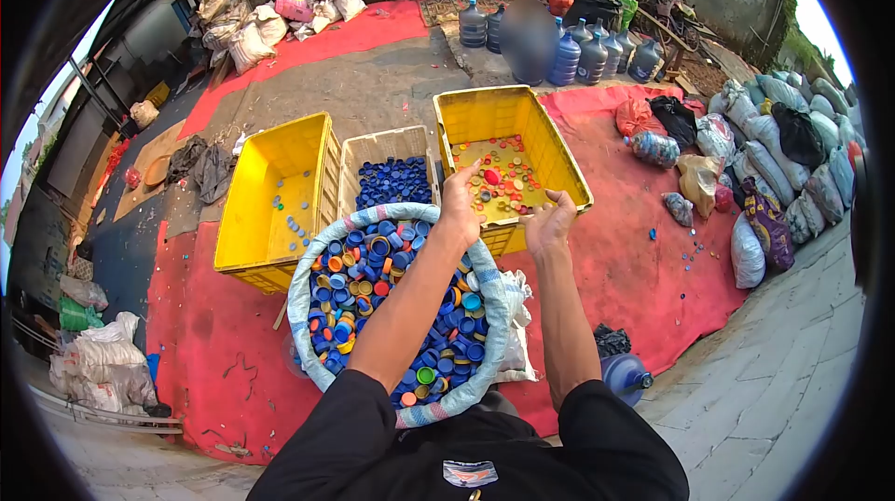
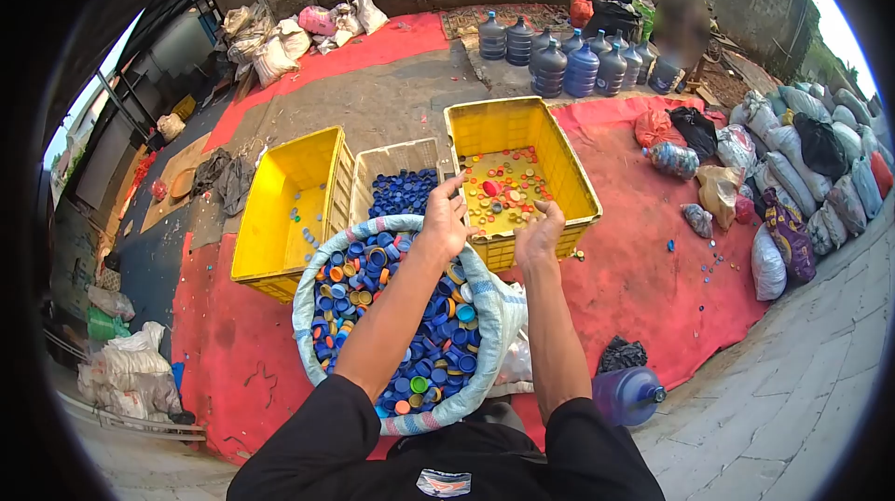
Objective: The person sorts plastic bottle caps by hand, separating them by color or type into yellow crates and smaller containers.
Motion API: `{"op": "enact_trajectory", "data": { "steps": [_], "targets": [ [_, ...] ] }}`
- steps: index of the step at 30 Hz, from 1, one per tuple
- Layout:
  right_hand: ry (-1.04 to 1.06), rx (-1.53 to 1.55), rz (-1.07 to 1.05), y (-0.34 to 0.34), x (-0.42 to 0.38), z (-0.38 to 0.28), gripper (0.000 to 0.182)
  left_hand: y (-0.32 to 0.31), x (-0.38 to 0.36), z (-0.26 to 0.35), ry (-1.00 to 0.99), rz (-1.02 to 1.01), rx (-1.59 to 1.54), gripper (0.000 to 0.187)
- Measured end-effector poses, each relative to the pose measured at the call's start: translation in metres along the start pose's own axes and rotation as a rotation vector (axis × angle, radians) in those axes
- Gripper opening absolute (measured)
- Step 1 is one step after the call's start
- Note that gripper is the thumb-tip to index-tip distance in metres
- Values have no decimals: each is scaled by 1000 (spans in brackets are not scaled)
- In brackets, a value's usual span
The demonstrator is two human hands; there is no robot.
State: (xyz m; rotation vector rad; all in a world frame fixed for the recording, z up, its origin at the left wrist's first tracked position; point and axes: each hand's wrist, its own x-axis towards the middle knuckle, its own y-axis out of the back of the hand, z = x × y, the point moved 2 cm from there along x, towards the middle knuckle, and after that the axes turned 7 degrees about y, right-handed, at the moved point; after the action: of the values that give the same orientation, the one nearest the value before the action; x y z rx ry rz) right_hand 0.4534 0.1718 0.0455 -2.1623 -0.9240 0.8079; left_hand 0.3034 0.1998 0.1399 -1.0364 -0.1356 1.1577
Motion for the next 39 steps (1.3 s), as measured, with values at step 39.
{"op": "enact_trajectory", "data": {
  "steps": [39],
  "targets": [
    [605,-1395,-563,-15,-259,176,61,170,-395,105,-1537,-240,495,18]
  ]
}}
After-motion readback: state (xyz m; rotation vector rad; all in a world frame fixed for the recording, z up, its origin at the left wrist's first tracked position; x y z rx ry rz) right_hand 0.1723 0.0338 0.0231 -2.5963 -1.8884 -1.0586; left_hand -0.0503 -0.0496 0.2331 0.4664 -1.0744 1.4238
